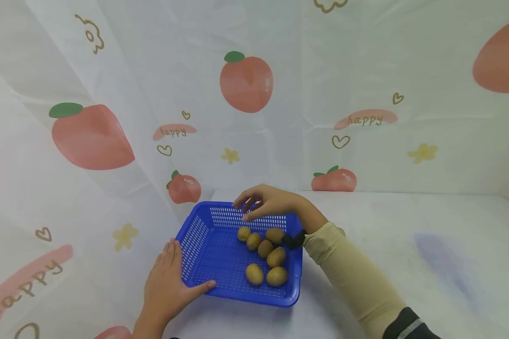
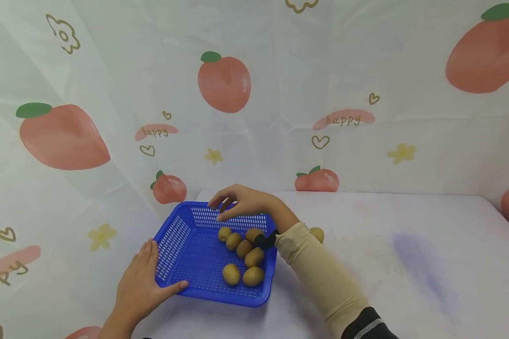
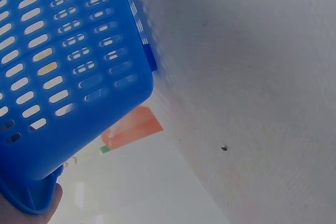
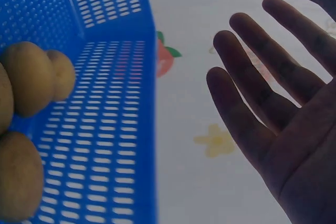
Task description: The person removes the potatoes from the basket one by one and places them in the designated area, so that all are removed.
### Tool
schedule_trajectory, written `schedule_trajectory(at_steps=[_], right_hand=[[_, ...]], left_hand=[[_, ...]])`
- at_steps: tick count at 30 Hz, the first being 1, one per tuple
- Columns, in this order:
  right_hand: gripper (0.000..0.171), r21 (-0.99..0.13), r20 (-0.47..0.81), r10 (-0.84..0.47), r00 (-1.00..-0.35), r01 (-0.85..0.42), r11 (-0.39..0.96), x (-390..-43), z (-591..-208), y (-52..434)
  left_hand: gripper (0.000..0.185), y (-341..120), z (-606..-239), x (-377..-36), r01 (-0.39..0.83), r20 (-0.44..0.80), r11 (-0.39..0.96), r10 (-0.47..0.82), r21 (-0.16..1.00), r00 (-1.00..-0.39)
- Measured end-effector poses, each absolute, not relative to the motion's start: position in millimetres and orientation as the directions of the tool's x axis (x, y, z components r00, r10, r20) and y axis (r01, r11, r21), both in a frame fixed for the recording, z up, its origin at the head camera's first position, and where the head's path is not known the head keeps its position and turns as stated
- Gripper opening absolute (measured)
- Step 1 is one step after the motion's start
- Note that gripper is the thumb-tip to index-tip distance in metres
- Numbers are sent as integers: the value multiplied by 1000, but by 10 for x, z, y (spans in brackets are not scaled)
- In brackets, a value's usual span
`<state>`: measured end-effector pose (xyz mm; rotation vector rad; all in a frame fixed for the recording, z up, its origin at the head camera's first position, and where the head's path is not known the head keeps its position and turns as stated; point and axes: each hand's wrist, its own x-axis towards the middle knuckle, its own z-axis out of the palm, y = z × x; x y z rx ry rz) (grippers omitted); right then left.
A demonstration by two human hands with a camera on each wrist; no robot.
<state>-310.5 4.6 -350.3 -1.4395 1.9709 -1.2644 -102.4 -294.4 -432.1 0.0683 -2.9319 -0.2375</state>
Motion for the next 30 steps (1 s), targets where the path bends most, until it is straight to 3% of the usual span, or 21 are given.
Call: schedule_trajectory(at_steps=[9,30], right_hand=[[47,-861,100,-930,-353,-499,97,-3164,-3698,-206],[51,-864,-197,-966,-170,-435,253,-3050,-3967,-464]], left_hand=[[146,-2950,-4363,-1024,-32,204,986,-65,161,-977],[146,-2962,-4379,-1031,-40,210,986,-73,160,-975]])
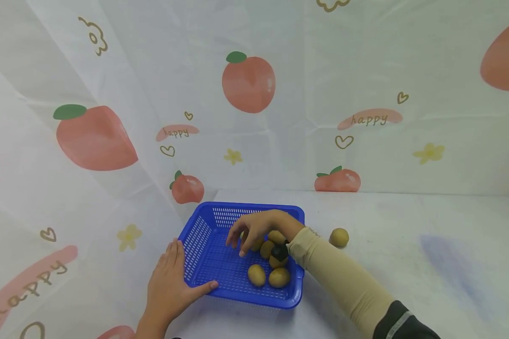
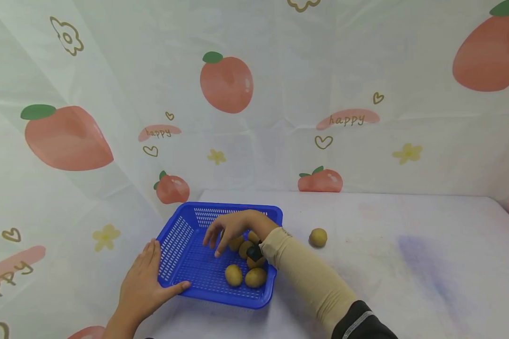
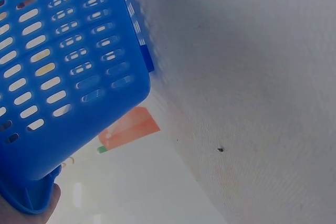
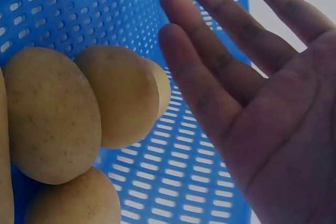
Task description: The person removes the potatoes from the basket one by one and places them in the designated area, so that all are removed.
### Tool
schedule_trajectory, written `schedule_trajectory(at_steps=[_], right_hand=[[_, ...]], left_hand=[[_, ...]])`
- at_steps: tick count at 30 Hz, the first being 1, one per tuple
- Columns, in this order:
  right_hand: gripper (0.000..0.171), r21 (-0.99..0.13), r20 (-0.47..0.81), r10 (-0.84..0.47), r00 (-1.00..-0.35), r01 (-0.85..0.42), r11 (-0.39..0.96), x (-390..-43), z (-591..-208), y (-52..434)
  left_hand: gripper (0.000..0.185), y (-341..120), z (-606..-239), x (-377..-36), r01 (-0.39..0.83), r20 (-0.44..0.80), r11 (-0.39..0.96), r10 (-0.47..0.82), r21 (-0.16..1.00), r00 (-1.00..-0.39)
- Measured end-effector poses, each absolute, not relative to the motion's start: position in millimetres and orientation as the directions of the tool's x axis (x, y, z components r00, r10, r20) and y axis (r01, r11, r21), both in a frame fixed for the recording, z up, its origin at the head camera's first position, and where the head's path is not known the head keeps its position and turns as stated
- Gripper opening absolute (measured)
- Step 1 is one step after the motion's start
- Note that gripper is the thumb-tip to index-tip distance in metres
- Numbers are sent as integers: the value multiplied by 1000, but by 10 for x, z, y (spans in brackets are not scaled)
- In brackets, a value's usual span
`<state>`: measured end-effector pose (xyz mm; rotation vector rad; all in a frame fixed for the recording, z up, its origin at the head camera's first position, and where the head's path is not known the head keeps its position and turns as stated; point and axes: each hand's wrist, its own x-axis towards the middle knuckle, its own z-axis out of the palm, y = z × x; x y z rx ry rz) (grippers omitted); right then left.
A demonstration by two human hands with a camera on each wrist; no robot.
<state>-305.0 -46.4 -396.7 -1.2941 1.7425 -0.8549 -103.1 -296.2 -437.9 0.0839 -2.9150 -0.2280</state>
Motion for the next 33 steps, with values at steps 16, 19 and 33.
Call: schedule_trajectory(at_steps=[16,19,33], right_hand=[[46,-774,-340,-936,-90,-539,333,-3035,-4043,-543],[44,-771,-359,-930,-81,-536,344,-3026,-4044,-546],[42,-749,-414,-909,-46,-551,369,-2993,-4085,-562]], left_hand=[[147,-2965,-4350,-1035,-29,224,986,-66,165,-972],[147,-2965,-4355,-1035,-31,222,986,-67,163,-973],[147,-2967,-4386,-1040,-31,212,985,-67,169,-975]])
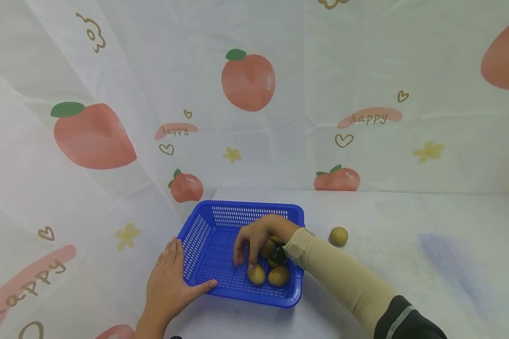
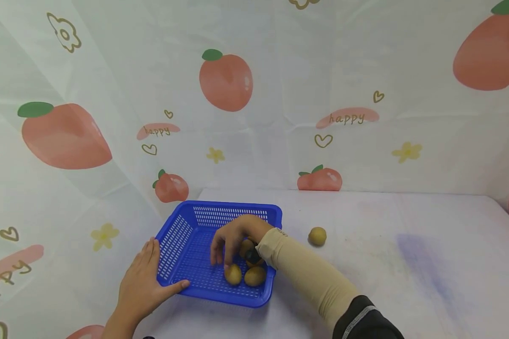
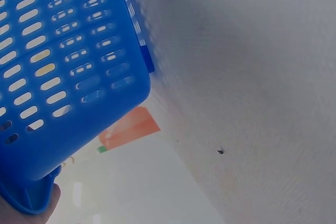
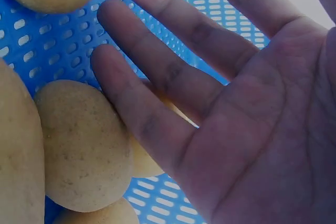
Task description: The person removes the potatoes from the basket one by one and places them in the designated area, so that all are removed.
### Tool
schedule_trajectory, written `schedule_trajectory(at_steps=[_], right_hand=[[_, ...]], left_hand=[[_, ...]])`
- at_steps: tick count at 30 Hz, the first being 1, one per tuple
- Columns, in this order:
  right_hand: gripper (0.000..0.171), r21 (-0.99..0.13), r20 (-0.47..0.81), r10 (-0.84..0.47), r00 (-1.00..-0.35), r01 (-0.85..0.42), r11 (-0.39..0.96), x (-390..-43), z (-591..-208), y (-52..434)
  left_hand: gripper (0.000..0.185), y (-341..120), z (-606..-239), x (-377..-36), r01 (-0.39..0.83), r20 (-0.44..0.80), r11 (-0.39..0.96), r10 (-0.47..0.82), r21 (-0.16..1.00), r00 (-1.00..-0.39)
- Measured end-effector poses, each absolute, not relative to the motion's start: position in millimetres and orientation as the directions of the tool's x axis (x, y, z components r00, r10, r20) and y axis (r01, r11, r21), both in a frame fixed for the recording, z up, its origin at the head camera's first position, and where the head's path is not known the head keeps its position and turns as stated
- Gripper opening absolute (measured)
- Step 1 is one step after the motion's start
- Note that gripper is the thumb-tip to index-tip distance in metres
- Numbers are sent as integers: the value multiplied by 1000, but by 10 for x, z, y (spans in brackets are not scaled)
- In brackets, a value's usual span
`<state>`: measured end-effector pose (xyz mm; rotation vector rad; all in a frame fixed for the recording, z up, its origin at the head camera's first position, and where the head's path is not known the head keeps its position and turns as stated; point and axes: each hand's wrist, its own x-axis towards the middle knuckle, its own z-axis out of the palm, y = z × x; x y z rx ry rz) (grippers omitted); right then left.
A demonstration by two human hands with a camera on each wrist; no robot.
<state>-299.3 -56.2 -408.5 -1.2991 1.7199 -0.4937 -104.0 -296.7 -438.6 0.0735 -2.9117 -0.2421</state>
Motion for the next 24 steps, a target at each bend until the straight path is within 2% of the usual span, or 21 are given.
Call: schedule_trajectory(at_steps=[7,15,24], right_hand=[[37,-710,-435,-899,-56,-592,381,-2942,-4081,-580],[35,-721,-525,-847,-79,-488,492,-2864,-4067,-603],[32,-664,-554,-830,-68,-566,489,-2859,-4066,-621]], left_hand=[[148,-2970,-4383,-1041,-32,205,984,-68,172,-976],[148,-2970,-4376,-1043,-27,215,985,-64,171,-975],[147,-2967,-4380,-1050,-28,217,986,-64,162,-974]])
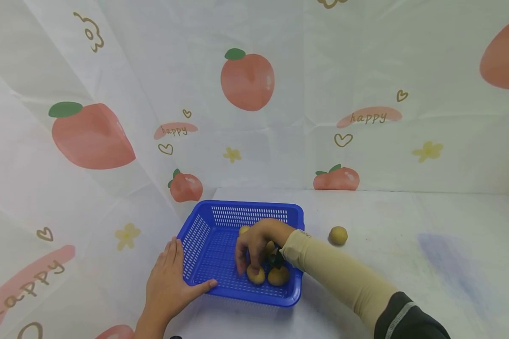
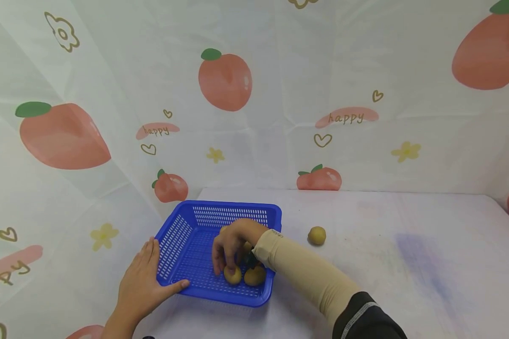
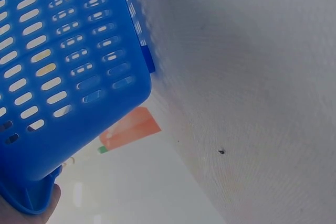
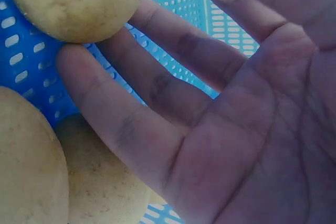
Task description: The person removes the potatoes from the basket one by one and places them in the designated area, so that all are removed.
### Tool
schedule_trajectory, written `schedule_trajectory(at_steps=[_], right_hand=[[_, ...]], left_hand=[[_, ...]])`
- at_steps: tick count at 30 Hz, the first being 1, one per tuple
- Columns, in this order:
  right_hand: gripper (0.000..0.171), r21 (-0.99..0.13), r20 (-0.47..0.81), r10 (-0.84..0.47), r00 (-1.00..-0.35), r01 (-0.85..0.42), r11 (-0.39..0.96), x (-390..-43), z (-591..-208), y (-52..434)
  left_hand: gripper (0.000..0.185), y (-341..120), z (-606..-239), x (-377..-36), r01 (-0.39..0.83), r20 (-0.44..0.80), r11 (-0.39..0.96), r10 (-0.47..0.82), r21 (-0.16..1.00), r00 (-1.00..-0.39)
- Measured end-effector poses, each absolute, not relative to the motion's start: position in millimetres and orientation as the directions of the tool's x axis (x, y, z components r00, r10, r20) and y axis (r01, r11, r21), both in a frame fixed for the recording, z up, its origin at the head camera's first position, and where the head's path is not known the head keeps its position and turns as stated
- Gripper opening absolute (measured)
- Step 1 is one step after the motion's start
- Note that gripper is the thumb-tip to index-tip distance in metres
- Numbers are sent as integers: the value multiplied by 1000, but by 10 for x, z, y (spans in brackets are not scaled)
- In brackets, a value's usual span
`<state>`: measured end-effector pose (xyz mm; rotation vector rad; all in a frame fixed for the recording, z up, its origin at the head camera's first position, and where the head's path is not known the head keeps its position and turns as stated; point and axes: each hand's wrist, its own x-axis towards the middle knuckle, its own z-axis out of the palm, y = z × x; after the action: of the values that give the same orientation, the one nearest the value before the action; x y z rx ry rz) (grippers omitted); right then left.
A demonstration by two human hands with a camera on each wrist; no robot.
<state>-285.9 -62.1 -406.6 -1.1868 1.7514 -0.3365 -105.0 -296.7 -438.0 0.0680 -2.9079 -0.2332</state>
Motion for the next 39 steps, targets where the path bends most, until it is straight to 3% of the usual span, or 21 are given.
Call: schedule_trajectory(at_steps=[15,28,39], right_hand=[[24,-634,-580,-807,-110,-562,532,-2842,-4079,-604],[21,-649,-571,-814,-106,-549,527,-2845,-4107,-601],[22,-660,-451,-886,-108,-628,413,-2861,-4058,-606]], left_hand=[[146,-2962,-4376,-1052,-33,202,986,-67,166,-977],[146,-2979,-4383,-1052,-25,214,984,-63,175,-975],[146,-2970,-4370,-1045,-16,223,985,-55,171,-973]])
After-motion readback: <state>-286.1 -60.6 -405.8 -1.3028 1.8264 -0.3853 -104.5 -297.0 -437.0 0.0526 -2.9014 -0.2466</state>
